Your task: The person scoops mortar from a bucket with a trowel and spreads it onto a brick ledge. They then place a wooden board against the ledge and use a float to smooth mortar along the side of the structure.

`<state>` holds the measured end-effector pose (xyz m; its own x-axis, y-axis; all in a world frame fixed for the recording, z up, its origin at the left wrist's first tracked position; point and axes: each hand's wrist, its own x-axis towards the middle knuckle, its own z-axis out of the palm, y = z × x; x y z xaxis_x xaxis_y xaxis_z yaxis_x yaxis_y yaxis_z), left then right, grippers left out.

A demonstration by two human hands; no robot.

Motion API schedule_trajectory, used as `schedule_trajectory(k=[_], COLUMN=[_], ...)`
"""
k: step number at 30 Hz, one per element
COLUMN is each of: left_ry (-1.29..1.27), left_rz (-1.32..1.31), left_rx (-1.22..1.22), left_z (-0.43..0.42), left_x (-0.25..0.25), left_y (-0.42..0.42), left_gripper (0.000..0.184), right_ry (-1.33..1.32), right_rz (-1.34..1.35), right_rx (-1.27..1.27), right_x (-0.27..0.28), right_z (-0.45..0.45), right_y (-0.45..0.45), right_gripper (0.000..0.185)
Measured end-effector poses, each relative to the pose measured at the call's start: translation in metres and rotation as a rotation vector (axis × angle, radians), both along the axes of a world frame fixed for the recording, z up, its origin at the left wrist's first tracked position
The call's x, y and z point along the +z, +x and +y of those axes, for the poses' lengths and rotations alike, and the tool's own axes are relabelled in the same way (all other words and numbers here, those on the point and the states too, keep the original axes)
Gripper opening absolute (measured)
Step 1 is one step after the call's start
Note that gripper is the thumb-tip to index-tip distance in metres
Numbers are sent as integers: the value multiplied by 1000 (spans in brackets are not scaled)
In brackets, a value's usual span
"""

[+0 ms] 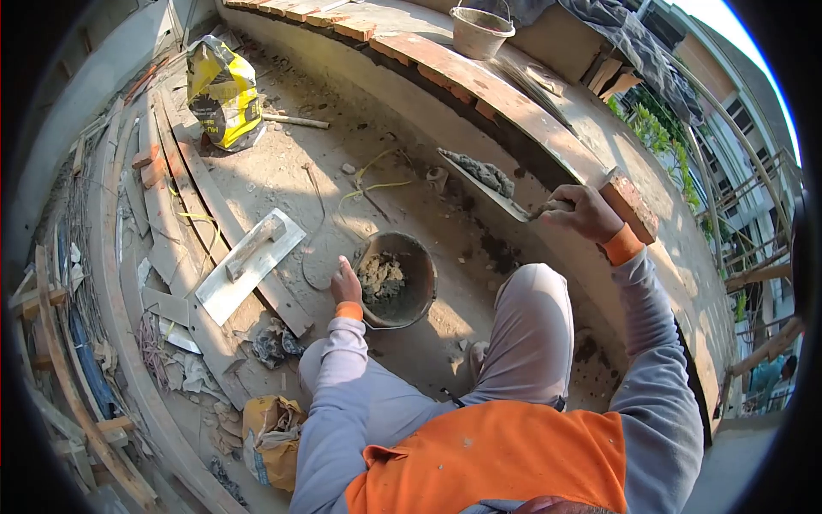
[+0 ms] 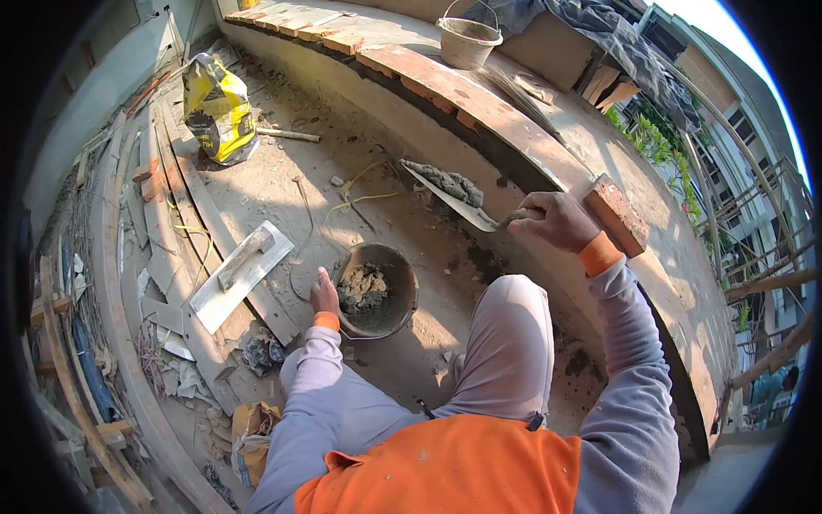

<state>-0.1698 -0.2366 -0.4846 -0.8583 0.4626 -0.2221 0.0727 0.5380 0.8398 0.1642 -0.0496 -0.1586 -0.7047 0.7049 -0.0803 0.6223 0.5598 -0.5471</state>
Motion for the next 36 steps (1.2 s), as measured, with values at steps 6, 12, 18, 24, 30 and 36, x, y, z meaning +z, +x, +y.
schedule_trajectory(k=[6, 12, 18, 24, 30, 36], left_ry=[-6, -6, 1, 35, 4, -10], left_rz=[30, 43, 81, 49, 28, 24], left_rx=[33, 3, 19, 30, 5, -5], left_z=[-3, -5, -3, -1, 1, 2], left_x=[16, 18, 8, 6, 10, 5], left_y=[9, 7, 5, 4, 0, -4], left_gripper=[72, 71, 72, 72, 73, 74], right_ry=[-189, 445, 280, 343, 345, 636], right_rz=[-211, 27, -142, -55, -166, -320], right_rx=[-109, -241, -420, -586, -639, -550], right_x=[-51, -90, -164, -147, -105, -72], right_z=[95, 111, 120, 93, 54, 16], right_y=[-51, -12, -18, 19, 53, 63], right_gripper=[31, 32, 37, 34, 35, 32])
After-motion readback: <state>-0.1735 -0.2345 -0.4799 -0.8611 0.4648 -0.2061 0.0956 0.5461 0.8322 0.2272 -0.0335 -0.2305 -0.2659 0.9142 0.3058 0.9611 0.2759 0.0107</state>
